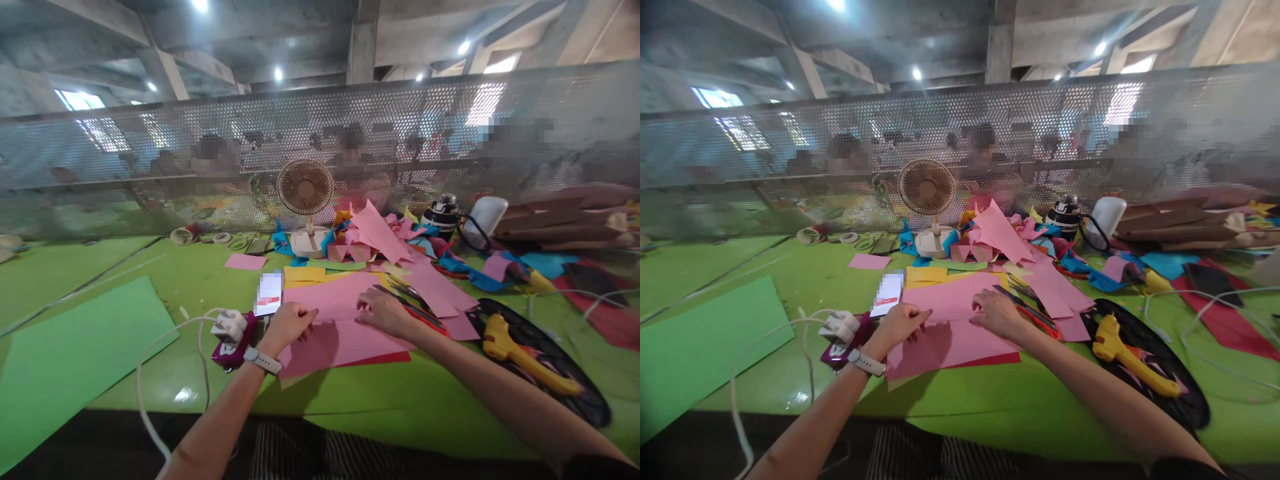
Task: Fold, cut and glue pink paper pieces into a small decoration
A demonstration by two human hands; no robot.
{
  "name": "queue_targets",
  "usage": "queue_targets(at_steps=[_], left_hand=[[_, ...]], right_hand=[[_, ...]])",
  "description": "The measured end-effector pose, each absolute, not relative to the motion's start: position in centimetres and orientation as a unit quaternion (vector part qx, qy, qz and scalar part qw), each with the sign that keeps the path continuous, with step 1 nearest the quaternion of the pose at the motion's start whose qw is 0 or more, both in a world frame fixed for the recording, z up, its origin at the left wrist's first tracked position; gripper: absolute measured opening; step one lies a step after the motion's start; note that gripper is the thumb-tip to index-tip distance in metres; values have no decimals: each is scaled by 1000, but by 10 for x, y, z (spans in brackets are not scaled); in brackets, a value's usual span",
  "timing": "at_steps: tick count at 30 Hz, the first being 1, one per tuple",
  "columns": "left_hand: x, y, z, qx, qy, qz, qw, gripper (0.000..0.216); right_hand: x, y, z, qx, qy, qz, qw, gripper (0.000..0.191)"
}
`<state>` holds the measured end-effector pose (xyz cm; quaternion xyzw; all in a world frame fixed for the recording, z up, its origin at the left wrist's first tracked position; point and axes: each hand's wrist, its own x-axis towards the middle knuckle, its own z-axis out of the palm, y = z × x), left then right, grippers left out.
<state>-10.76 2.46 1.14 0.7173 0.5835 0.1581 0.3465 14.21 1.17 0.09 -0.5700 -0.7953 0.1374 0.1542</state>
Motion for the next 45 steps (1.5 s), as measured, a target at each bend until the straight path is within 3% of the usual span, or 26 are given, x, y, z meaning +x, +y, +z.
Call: queue_targets(at_steps=[8,12,18,25,33,36,39,42,45], left_hand=[[-81,37,11,737,516,156,408,53],[-69,41,11,694,494,175,494,55],[-49,41,2,557,365,364,651,38],[-56,45,-7,521,367,376,672,39],[-55,39,-9,559,364,340,662,40],[-57,40,-11,561,363,335,664,42],[-60,42,-11,555,351,330,678,45],[-61,45,-15,535,325,327,708,44],[-60,47,-19,513,309,334,728,40]], right_hand=[[148,22,-13,-555,-801,170,148,19],[143,23,-15,-577,-756,182,250,28],[126,7,-12,-535,-723,212,382,26],[139,5,8,-548,-666,185,471,26],[139,19,-26,-490,-634,426,420,37],[139,15,-24,-501,-666,345,430,30],[144,5,-10,-456,-772,113,428,25],[145,-4,-2,-342,-881,-72,318,43],[142,-10,-1,-258,-927,-152,226,44]])
